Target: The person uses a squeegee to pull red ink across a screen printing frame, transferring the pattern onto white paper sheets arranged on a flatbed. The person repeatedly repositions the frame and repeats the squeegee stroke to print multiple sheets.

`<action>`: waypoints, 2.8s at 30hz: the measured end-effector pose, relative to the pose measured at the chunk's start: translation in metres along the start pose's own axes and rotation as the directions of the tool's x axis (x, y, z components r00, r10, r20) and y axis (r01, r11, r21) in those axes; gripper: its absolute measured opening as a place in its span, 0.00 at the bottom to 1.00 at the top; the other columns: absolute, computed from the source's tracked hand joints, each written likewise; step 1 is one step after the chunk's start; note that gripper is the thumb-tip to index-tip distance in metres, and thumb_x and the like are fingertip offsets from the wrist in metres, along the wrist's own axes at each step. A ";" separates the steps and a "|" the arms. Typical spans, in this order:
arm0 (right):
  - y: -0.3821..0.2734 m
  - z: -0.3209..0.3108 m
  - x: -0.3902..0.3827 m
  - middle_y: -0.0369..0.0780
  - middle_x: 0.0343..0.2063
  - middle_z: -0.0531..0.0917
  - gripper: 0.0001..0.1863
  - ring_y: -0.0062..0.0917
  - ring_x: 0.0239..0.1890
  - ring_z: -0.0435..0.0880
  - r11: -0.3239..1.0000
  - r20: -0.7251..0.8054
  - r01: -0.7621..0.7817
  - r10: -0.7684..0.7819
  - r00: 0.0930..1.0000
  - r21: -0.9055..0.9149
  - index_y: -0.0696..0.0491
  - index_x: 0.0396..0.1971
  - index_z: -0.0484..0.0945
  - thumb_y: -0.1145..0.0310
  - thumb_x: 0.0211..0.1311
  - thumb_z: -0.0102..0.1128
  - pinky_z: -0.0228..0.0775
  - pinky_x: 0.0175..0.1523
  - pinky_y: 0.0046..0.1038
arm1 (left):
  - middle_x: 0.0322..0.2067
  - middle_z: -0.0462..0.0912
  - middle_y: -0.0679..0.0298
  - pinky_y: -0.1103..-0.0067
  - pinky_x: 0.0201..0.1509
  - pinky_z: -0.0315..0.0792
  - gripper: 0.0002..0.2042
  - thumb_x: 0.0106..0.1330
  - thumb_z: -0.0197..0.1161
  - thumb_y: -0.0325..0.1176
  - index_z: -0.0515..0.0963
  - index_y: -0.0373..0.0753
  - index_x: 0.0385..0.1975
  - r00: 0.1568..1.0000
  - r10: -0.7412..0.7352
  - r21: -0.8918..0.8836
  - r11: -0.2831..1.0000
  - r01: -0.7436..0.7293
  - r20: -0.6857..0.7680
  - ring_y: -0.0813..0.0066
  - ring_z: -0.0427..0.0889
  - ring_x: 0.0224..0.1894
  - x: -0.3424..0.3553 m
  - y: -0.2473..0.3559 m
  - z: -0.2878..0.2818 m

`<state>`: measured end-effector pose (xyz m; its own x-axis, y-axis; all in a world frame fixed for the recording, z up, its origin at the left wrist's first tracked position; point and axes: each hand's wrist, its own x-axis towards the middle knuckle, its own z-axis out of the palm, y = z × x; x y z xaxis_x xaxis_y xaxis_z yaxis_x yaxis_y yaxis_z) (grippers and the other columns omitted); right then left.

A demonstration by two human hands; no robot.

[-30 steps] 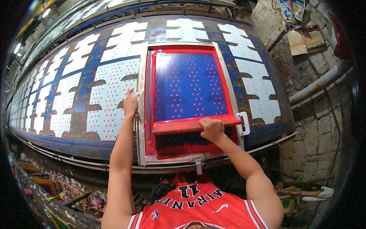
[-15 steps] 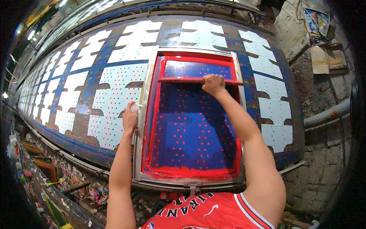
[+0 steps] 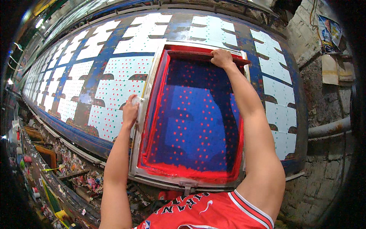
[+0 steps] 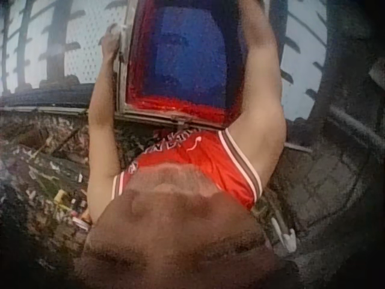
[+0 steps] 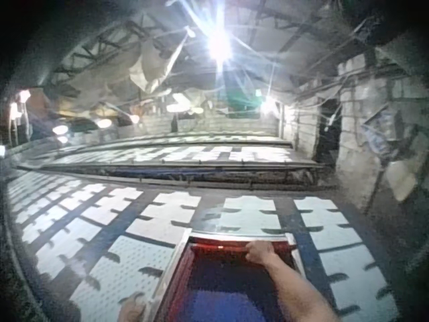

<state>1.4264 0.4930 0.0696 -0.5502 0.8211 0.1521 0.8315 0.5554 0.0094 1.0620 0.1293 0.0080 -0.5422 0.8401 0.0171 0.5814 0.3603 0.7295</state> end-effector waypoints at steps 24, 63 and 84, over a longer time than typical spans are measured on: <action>0.008 -0.006 0.025 0.46 0.42 0.89 0.17 0.40 0.48 0.89 0.995 0.111 -0.086 0.081 0.990 0.044 0.49 0.40 0.89 0.60 0.52 0.62 0.81 0.53 0.41 | 0.32 0.83 0.56 0.71 0.39 0.75 0.20 0.64 0.64 0.28 0.77 0.44 0.57 0.994 0.089 0.000 0.996 -0.090 -0.059 0.69 0.80 0.32 0.003 -0.005 0.002; -0.284 -0.087 -0.521 0.41 0.36 0.83 0.17 0.38 0.43 0.85 0.942 0.042 -0.063 0.052 0.998 0.329 0.55 0.38 0.79 0.73 0.43 0.65 0.80 0.46 0.40 | 0.46 0.85 0.40 0.58 0.56 0.75 0.25 0.63 0.58 0.36 0.75 0.46 0.62 0.981 0.187 0.018 0.982 -0.187 -0.047 0.40 0.84 0.50 0.019 -0.030 0.012; -0.020 -0.015 -0.510 0.39 0.22 0.85 0.15 0.23 0.25 0.84 0.077 0.362 -0.624 0.757 0.544 0.777 0.59 0.27 0.83 0.63 0.69 0.58 0.73 0.32 0.30 | 0.32 0.82 0.63 0.76 0.19 0.65 0.24 0.55 0.61 0.24 0.79 0.44 0.55 0.999 0.005 -0.368 0.930 0.014 0.052 0.77 0.74 0.20 0.032 0.014 -0.016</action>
<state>1.6916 0.0616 0.0066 0.3029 0.9147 -0.2675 0.3478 -0.3674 -0.8626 1.0430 0.1542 0.0298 -0.5067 0.8620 -0.0149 0.3090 0.1977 0.9303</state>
